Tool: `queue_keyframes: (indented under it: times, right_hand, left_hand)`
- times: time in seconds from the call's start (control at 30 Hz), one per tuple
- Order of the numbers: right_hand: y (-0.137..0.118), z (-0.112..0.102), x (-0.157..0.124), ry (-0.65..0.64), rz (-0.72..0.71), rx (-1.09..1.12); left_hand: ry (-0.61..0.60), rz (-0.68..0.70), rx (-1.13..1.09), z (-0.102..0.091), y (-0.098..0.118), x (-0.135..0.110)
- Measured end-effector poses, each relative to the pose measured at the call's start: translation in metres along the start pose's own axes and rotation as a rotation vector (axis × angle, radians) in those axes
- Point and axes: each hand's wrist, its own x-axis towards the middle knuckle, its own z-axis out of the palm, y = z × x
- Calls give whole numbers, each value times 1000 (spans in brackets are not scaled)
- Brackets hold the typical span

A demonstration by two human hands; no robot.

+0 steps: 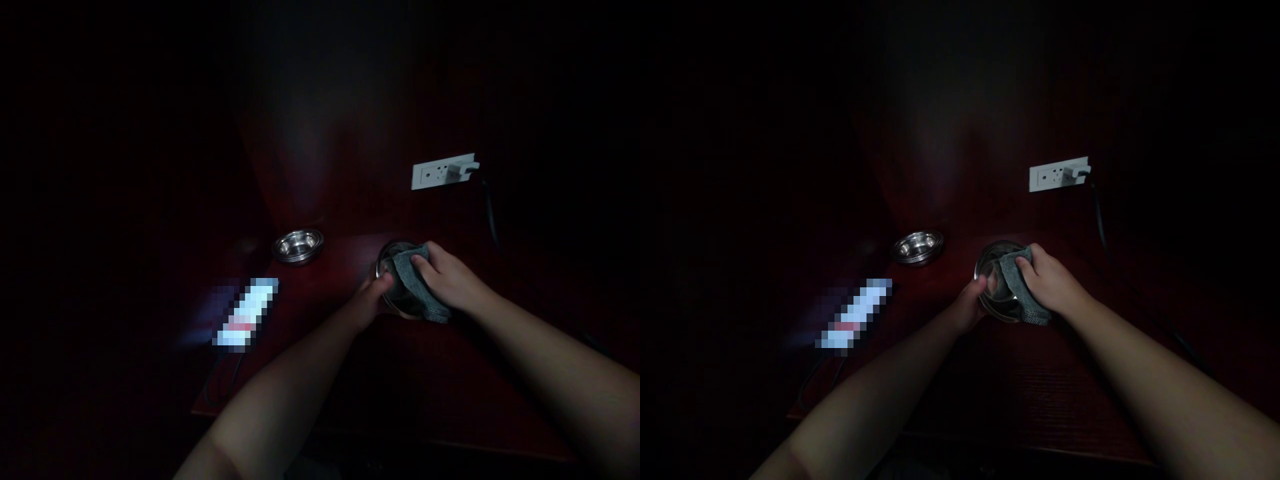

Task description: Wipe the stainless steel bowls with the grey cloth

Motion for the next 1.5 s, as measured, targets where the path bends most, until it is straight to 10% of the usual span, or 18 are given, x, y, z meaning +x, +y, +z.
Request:
queue_keyframes:
  times: [1.13, 1.5]
  right_hand:
    - [-10, -15, -8, -7, -295, -28]
    - [-8, -13, -5, 101, -261, -9]
  left_hand:
    - [-208, -219, 67, -13, -8, 4]
    - [-98, -171, -20, -6, -6, 7]
